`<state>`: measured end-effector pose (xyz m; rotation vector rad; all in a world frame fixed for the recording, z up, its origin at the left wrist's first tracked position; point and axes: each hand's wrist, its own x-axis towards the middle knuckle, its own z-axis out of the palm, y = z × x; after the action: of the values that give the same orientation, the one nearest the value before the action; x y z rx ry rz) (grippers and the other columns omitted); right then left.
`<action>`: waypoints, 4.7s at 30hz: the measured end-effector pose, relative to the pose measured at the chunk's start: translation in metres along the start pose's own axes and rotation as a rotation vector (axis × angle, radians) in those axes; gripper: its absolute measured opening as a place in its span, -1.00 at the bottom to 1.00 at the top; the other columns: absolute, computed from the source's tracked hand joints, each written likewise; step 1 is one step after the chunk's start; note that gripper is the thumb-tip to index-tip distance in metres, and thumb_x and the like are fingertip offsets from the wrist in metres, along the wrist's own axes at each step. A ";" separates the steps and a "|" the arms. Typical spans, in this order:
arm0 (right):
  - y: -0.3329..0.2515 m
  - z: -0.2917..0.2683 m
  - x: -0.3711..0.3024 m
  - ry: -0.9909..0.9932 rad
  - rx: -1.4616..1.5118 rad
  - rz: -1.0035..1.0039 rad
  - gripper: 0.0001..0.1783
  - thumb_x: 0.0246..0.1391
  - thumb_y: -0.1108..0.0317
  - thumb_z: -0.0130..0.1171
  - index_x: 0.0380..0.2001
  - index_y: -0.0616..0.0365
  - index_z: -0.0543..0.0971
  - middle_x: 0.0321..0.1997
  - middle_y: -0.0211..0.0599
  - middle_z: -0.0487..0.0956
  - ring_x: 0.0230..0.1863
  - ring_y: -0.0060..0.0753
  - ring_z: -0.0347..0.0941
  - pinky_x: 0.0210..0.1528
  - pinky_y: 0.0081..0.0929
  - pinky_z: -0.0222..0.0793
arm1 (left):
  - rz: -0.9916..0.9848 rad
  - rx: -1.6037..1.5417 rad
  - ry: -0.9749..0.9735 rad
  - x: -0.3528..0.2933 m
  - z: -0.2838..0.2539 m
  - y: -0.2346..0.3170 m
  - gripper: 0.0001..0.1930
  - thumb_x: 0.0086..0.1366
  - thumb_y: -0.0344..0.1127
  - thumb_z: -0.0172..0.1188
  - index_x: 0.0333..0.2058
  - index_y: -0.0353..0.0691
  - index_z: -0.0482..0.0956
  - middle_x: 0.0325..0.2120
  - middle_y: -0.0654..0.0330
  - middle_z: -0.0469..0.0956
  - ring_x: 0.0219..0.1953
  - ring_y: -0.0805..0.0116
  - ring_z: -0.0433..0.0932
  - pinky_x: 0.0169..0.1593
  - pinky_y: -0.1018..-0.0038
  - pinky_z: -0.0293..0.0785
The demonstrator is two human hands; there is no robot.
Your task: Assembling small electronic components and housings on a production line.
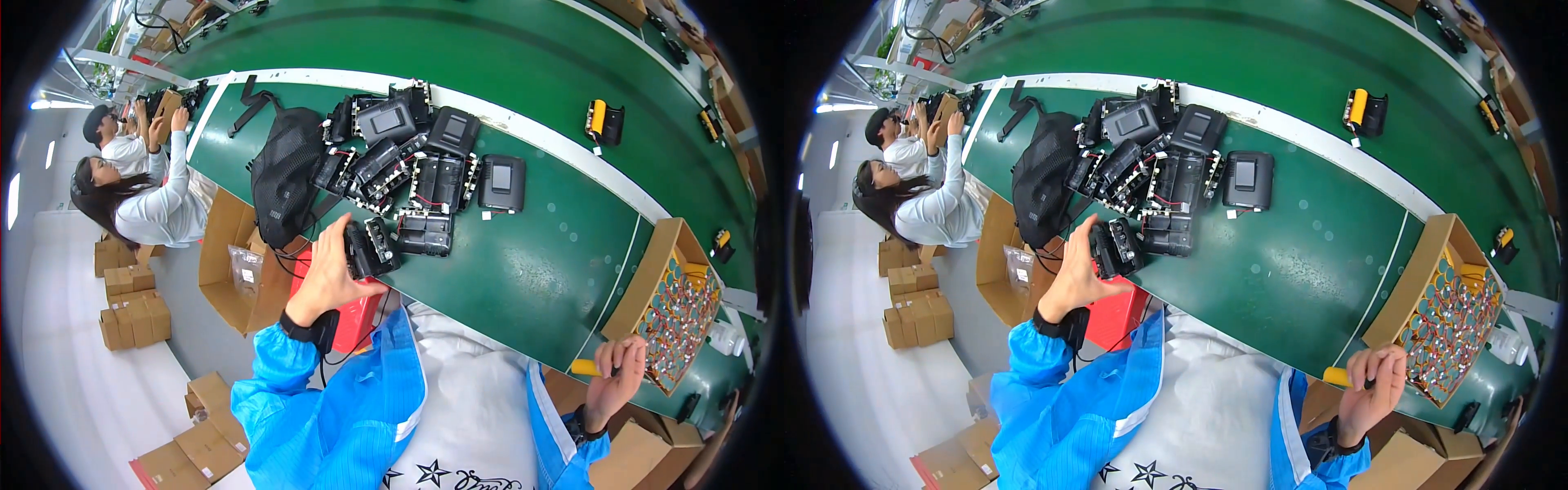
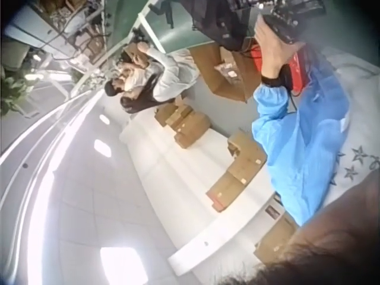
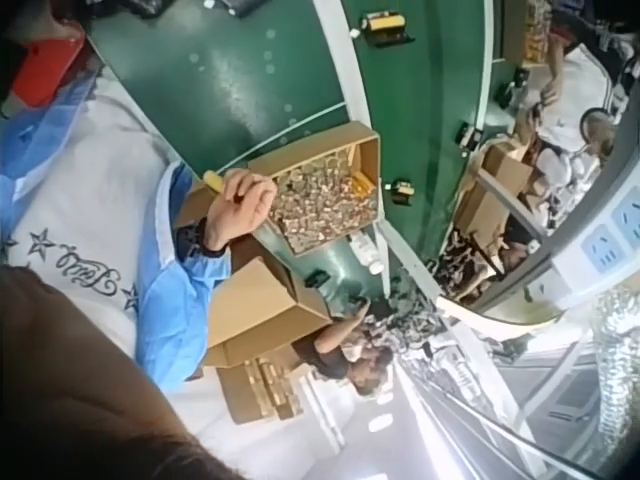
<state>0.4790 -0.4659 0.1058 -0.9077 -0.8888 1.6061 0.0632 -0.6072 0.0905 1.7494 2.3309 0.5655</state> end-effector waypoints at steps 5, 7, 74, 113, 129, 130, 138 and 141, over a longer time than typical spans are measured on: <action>0.012 0.015 0.004 -0.108 -0.007 0.034 -0.80 0.41 0.32 -0.17 -0.19 0.22 0.38 -0.62 -0.51 0.19 -0.67 -0.67 0.08 -0.54 -0.62 0.05 | -0.087 -0.023 0.018 0.009 0.006 -0.021 0.07 -0.30 -0.17 0.60 0.17 -0.38 0.17 -0.06 -0.11 0.37 -0.02 -0.06 0.39 0.10 0.16 0.29; 0.014 0.017 0.004 -0.127 -0.003 0.032 -0.80 0.42 0.32 -0.18 -0.18 0.22 0.39 -0.62 -0.50 0.22 -0.67 -0.66 0.10 -0.54 -0.62 0.06 | -0.135 -0.014 0.047 0.011 0.004 -0.027 0.01 -0.29 -0.21 0.58 0.15 -0.34 0.19 -0.07 -0.09 0.37 -0.02 -0.05 0.40 0.09 0.18 0.30; 0.061 0.018 0.045 0.050 0.012 0.294 -0.83 0.34 0.36 -0.05 -0.24 0.23 0.48 -0.37 -0.23 0.58 -0.34 -0.49 0.46 -0.19 -0.59 0.38 | 0.437 -0.246 -0.360 0.118 0.144 0.188 -0.51 0.10 -0.32 0.33 -0.07 -0.47 0.38 -0.23 -0.07 0.41 -0.16 -0.01 0.44 -0.08 0.21 0.41; 0.090 0.038 0.071 0.114 -1.005 -0.014 -0.91 0.10 0.42 0.20 -0.33 0.10 0.67 0.07 -0.23 0.44 0.17 -0.21 0.27 0.22 -0.31 0.14 | 0.546 -0.156 -0.205 0.116 0.152 0.180 -0.71 0.15 -0.23 0.26 -0.33 -0.32 0.43 -0.40 0.09 0.44 -0.29 0.18 0.46 -0.22 0.34 0.40; 0.079 0.045 0.086 0.090 -0.964 0.186 -0.92 0.07 0.46 0.21 -0.39 0.18 0.66 0.08 -0.19 0.44 0.16 -0.18 0.27 0.21 -0.29 0.15 | 0.555 -0.159 -0.197 0.113 0.155 0.181 -0.75 0.09 -0.38 0.19 -0.30 -0.37 0.40 -0.37 0.04 0.42 -0.28 0.14 0.46 -0.20 0.33 0.43; 0.080 0.046 0.089 0.077 -1.026 0.183 -0.93 0.06 0.46 0.22 -0.41 0.19 0.66 0.08 -0.17 0.44 0.15 -0.17 0.27 0.20 -0.28 0.17 | 0.555 -0.149 -0.188 0.113 0.156 0.181 -0.73 0.13 -0.30 0.22 -0.30 -0.36 0.41 -0.39 0.06 0.42 -0.29 0.16 0.46 -0.22 0.34 0.42; 0.079 0.043 0.084 0.059 -0.999 0.086 -0.89 0.03 0.47 0.25 -0.33 0.21 0.63 0.02 -0.18 0.45 0.09 -0.29 0.33 0.08 -0.40 0.26 | 0.493 -0.180 -0.183 0.114 0.149 0.180 -0.69 0.18 -0.21 0.24 -0.30 -0.35 0.41 -0.38 0.05 0.43 -0.29 0.14 0.47 -0.22 0.32 0.42; 0.076 0.037 0.053 0.187 -0.789 0.025 -0.83 0.02 0.50 0.26 -0.26 0.19 0.61 0.00 -0.23 0.46 0.05 -0.39 0.36 0.01 -0.51 0.29 | 0.476 -0.200 -0.191 0.114 0.148 0.182 -0.70 0.18 -0.22 0.24 -0.30 -0.35 0.41 -0.38 0.05 0.43 -0.28 0.13 0.47 -0.21 0.31 0.42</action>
<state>0.4056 -0.4320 0.0482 -1.5810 -1.4087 1.1487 0.2439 -0.4264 0.0383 2.1537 1.6710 0.6383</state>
